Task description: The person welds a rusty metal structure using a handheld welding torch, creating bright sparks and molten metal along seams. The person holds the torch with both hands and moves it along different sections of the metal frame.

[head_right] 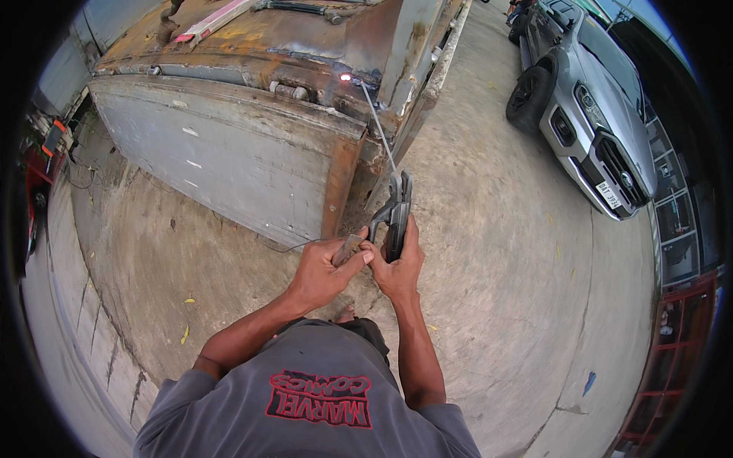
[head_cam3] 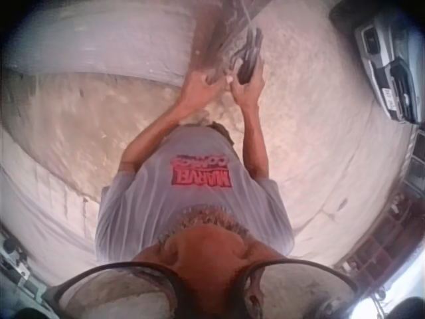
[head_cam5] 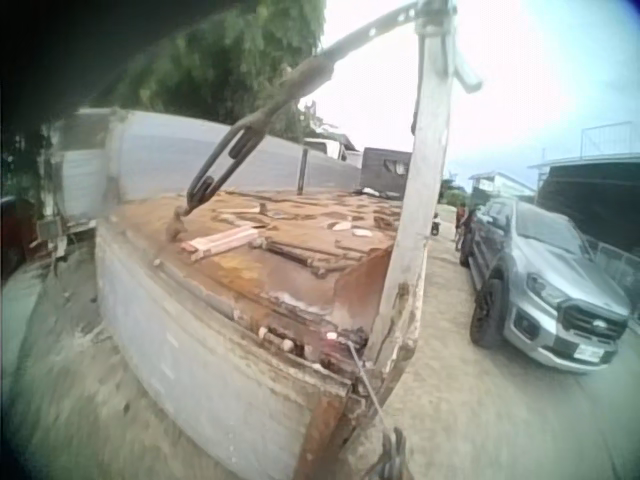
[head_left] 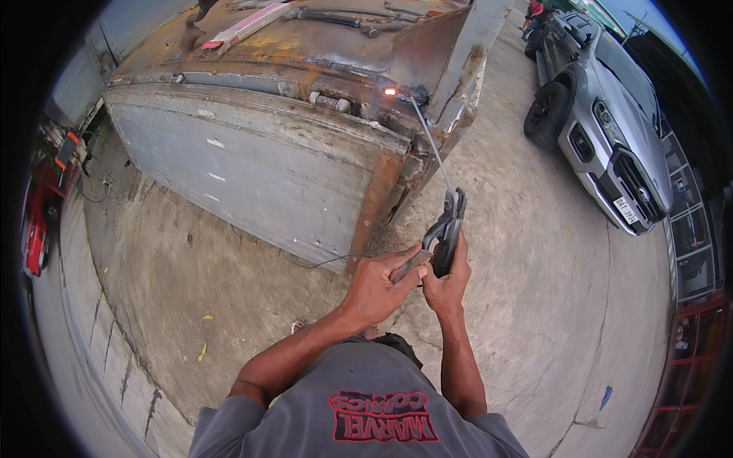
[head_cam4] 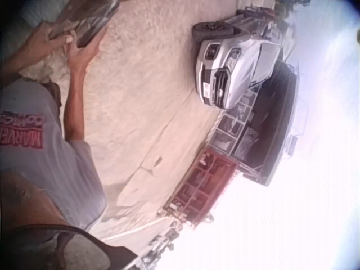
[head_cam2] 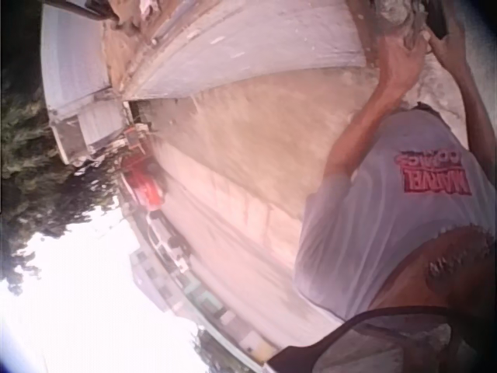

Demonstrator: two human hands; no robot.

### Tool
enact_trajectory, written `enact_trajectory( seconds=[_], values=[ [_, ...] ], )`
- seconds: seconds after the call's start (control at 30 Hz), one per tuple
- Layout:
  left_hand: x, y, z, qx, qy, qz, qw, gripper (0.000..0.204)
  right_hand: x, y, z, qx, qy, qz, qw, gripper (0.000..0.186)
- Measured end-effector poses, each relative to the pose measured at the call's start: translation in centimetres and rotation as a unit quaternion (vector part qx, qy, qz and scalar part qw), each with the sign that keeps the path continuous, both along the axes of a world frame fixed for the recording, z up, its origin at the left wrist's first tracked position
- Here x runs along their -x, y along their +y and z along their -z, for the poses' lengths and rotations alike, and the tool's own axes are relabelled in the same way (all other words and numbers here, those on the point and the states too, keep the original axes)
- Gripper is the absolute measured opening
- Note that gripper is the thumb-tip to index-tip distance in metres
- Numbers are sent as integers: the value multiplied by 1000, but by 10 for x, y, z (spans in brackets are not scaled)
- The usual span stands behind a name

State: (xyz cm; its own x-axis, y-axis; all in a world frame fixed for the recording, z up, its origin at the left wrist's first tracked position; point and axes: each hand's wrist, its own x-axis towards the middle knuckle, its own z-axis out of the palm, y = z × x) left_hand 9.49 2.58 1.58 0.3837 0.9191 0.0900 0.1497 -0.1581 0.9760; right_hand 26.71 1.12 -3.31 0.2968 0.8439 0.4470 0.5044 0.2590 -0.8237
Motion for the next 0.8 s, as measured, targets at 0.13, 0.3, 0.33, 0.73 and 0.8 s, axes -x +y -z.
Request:
enact_trajectory(
  seconds=[0.13,0.3,0.33,0.73,0.8],
  values=[
    [35,3,-2,48,11,22,999,30,34,-13,7,6,19,17,1000,84],
    [98,8,13,119,-40,54,991,31,102,-31,33,36,21,51,998,88],
    [115,10,19,127,-38,60,989,31,119,-33,35,35,20,48,998,91],
    [268,24,52,211,4,113,971,27,270,-49,45,235,66,12,970,98],
    [280,30,47,221,18,120,968,27,280,-48,45,246,60,6,967,99]
  ],
)
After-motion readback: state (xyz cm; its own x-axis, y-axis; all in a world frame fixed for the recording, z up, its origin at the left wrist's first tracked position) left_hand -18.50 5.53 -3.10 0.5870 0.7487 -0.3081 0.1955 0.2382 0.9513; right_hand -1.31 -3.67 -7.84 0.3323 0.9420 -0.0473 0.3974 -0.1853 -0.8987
